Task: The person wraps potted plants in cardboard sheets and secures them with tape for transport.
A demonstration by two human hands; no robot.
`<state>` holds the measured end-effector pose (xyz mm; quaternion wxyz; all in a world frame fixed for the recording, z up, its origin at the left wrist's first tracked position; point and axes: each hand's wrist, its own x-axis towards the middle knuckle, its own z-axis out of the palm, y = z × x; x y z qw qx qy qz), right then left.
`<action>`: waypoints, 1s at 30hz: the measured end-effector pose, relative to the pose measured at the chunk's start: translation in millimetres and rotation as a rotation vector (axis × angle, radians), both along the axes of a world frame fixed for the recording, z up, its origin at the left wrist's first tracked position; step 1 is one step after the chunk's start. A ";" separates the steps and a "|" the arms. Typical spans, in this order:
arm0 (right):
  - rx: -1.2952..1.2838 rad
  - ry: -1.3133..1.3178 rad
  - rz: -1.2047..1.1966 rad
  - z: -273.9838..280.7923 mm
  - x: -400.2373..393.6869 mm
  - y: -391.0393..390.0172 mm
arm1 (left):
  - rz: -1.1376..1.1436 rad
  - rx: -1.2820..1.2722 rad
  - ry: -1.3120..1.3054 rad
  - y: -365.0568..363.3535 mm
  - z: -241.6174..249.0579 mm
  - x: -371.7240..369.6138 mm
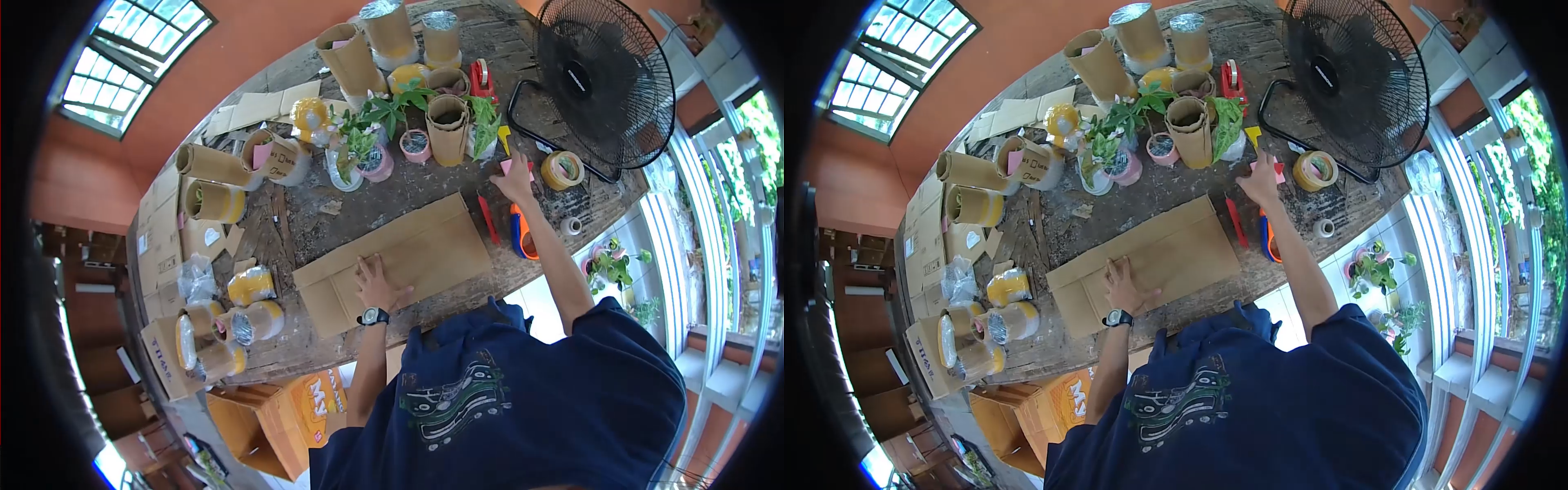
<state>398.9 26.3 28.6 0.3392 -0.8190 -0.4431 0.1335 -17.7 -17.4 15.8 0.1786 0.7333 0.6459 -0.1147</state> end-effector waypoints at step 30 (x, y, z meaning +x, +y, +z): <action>0.037 0.606 0.245 10.8 -163.0 -143.0 | 0.186 -0.106 -0.101 -0.6 -11.4 -2.3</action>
